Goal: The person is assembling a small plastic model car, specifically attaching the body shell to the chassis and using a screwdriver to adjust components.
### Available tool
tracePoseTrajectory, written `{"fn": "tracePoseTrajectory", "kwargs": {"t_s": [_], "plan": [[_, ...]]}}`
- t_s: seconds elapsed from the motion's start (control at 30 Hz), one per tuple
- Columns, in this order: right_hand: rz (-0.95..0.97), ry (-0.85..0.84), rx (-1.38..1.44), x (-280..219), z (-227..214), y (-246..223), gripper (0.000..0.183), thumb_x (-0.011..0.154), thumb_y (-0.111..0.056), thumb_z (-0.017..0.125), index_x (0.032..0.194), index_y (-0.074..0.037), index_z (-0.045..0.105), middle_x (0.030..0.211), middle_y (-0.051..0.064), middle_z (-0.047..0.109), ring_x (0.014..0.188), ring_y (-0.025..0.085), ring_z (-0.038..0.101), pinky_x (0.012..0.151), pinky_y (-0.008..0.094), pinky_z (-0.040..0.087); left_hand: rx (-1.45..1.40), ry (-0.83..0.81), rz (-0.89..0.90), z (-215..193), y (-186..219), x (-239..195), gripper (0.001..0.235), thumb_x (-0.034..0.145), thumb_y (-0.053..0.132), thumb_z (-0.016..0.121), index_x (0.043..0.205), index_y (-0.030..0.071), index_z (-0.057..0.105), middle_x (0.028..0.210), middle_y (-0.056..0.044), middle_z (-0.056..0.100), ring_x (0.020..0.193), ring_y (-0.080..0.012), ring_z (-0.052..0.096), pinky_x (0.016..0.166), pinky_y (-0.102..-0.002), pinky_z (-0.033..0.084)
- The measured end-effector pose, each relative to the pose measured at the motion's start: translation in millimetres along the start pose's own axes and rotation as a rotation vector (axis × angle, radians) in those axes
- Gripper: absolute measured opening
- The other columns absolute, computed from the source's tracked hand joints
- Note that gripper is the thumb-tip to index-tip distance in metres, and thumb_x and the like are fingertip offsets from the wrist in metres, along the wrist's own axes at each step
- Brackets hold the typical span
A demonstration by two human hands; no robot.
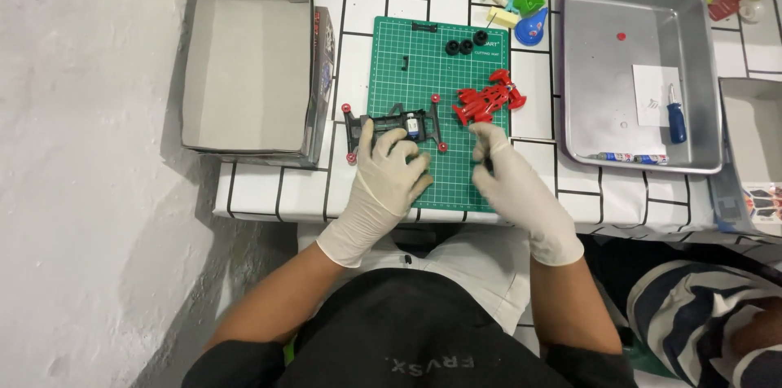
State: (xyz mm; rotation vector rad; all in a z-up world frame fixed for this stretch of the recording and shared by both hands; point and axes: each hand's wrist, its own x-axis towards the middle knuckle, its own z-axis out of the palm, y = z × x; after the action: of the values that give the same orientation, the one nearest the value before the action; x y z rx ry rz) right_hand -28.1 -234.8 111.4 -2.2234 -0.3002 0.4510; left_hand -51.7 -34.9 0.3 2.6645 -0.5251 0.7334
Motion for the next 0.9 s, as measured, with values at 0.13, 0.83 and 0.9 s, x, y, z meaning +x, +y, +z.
{"fn": "tracePoseTrajectory", "kwargs": {"t_s": [0.13,0.83,0.9], "plan": [[0.019,-0.033,-0.029,-7.2,16.6,29.4,0.060,0.091,0.012,0.046,0.149,-0.002,0.044,0.104,0.012,0.054,0.102,0.029,0.063,0.086,0.045,0.055,-0.007,0.002,0.011,7.8,-2.0,-3.5,0.023,0.094,0.040,0.067,0.103,0.018,0.066,0.098,-0.002,0.055,0.126,-0.0249,0.048,0.118,-0.069,0.015],[-0.012,0.063,0.147,-15.0,45.9,6.6,0.034,0.088,-0.002,0.072,0.121,-0.008,0.071,0.105,0.016,0.080,0.097,0.033,0.075,0.085,0.044,0.058,-0.571,0.285,-0.303,-24.8,-34.7,50.2,0.004,0.096,0.011,0.069,0.094,0.013,0.072,0.076,0.002,0.071,0.085,-0.0173,0.066,0.094,-0.035,0.050],[-0.086,0.096,0.029,-5.8,52.1,26.0,0.023,0.088,-0.010,0.077,0.111,-0.012,0.076,0.102,0.010,0.080,0.097,0.030,0.076,0.085,0.041,0.059,-0.860,0.200,-0.504,-36.0,-32.2,59.5,0.009,0.096,0.006,0.065,0.095,0.009,0.073,0.077,-0.006,0.072,0.080,-0.0167,0.071,0.084,-0.031,0.058]]}}
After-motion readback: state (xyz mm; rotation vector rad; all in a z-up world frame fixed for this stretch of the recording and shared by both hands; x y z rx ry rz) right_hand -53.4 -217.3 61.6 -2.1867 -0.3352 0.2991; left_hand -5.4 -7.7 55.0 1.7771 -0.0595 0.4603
